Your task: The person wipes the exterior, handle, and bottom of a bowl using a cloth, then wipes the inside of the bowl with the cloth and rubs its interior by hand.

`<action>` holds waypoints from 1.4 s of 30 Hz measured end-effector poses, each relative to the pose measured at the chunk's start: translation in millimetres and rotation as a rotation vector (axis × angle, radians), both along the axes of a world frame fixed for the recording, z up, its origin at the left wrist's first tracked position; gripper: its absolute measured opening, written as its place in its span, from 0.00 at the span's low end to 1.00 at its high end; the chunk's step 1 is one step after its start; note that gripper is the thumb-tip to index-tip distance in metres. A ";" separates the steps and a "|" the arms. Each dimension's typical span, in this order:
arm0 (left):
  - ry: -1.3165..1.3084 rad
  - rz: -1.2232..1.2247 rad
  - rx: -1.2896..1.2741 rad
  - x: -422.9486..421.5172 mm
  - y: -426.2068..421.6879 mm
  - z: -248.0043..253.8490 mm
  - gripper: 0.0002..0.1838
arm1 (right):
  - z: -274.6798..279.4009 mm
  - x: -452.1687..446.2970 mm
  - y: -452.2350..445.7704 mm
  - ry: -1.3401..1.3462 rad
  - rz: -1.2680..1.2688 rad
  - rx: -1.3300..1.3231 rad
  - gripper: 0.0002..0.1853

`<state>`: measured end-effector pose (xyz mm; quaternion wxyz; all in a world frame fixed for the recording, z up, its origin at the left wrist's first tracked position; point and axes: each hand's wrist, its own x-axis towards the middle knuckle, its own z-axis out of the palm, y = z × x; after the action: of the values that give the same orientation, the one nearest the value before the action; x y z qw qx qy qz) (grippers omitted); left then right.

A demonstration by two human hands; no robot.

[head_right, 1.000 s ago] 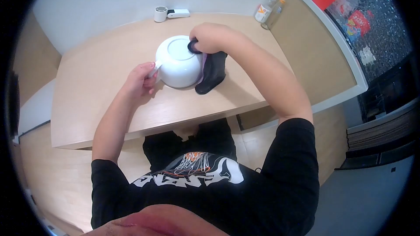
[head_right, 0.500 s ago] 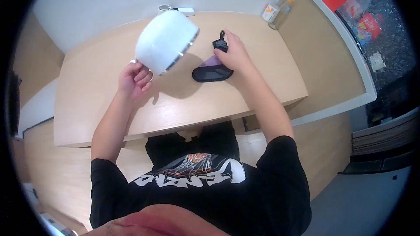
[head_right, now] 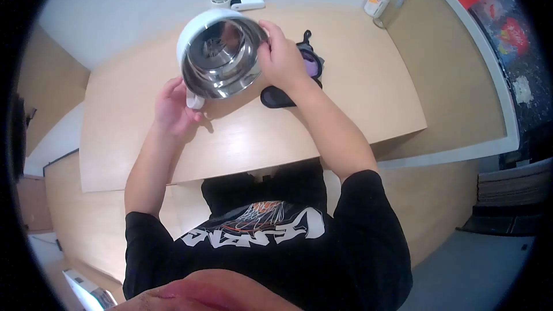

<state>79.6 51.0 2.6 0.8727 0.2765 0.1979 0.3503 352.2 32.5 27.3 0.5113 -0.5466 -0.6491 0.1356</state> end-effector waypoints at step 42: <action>-0.351 -0.040 0.537 -20.0 1.7 -28.5 0.64 | -1.1 -35.7 -30.6 0.420 0.484 -0.378 0.14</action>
<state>59.6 52.7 -25.9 0.7962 0.4361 -0.0606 0.4149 316.5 1.8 26.3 0.4767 -0.4223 -0.6041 0.4791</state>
